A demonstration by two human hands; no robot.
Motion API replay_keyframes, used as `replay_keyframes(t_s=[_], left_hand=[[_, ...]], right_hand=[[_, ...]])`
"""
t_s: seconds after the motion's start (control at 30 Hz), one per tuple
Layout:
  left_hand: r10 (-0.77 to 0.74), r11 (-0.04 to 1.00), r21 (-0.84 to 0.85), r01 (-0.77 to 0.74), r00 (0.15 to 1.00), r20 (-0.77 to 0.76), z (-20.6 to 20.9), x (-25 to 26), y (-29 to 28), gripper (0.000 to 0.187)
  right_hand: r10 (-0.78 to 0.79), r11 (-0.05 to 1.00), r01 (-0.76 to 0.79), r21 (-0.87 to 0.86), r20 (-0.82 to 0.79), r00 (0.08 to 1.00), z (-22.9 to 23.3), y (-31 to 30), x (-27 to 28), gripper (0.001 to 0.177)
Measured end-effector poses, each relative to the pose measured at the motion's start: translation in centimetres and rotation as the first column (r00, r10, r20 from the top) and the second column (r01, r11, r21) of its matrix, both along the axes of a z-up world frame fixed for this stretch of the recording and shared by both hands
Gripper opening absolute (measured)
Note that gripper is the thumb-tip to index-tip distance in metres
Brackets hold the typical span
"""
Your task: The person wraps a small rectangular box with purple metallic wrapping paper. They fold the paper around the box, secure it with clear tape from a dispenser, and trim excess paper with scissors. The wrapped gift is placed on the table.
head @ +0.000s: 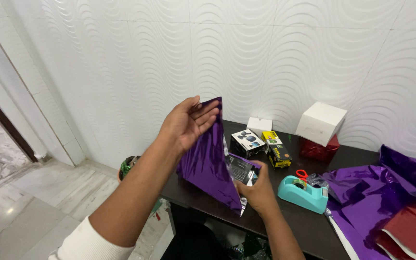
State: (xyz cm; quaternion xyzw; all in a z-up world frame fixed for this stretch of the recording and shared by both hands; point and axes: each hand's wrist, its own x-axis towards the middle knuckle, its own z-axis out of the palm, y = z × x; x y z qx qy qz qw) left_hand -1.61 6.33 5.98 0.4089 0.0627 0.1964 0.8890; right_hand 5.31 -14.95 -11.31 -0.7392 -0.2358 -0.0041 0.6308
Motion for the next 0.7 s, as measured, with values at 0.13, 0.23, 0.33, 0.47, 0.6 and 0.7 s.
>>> replay_keyframes(t_s=[0.13,0.23,0.33,0.47,0.6,0.7], left_hand=[[-0.014,1.0,0.004,0.014,0.998,-0.061,-0.8,4.1,0.1,0.018],[-0.004,1.0,0.016,0.005,0.995,-0.102,-1.7,6.1,-0.2,0.022],[0.003,0.997,0.079,0.007,0.992,-0.127,-2.7,6.6,-0.7,0.027],[-0.048,0.989,0.13,0.071,0.984,-0.17,-2.8,5.6,-1.9,0.045],[-0.044,0.92,0.38,0.091,0.991,-0.128,-3.3,2.4,-3.3,0.055],[0.045,0.752,0.659,-0.017,0.999,-0.026,-5.2,-1.6,-4.0,0.043]], right_hand=[[0.02,0.997,-0.016,-0.078,0.05,0.999,0.1,0.1,-0.2,0.074],[0.051,0.994,-0.046,-0.095,0.053,0.997,-0.4,0.3,0.0,0.065],[-0.011,0.977,0.043,-0.209,0.152,0.988,-1.7,0.5,0.5,0.056],[0.004,0.999,0.01,-0.038,0.357,0.934,-2.9,0.4,0.8,0.036],[-0.049,0.997,0.004,0.082,0.556,0.83,-2.9,-0.2,0.9,0.039],[-0.009,1.0,0.0,0.018,0.496,0.868,-2.7,-0.6,0.8,0.038]])
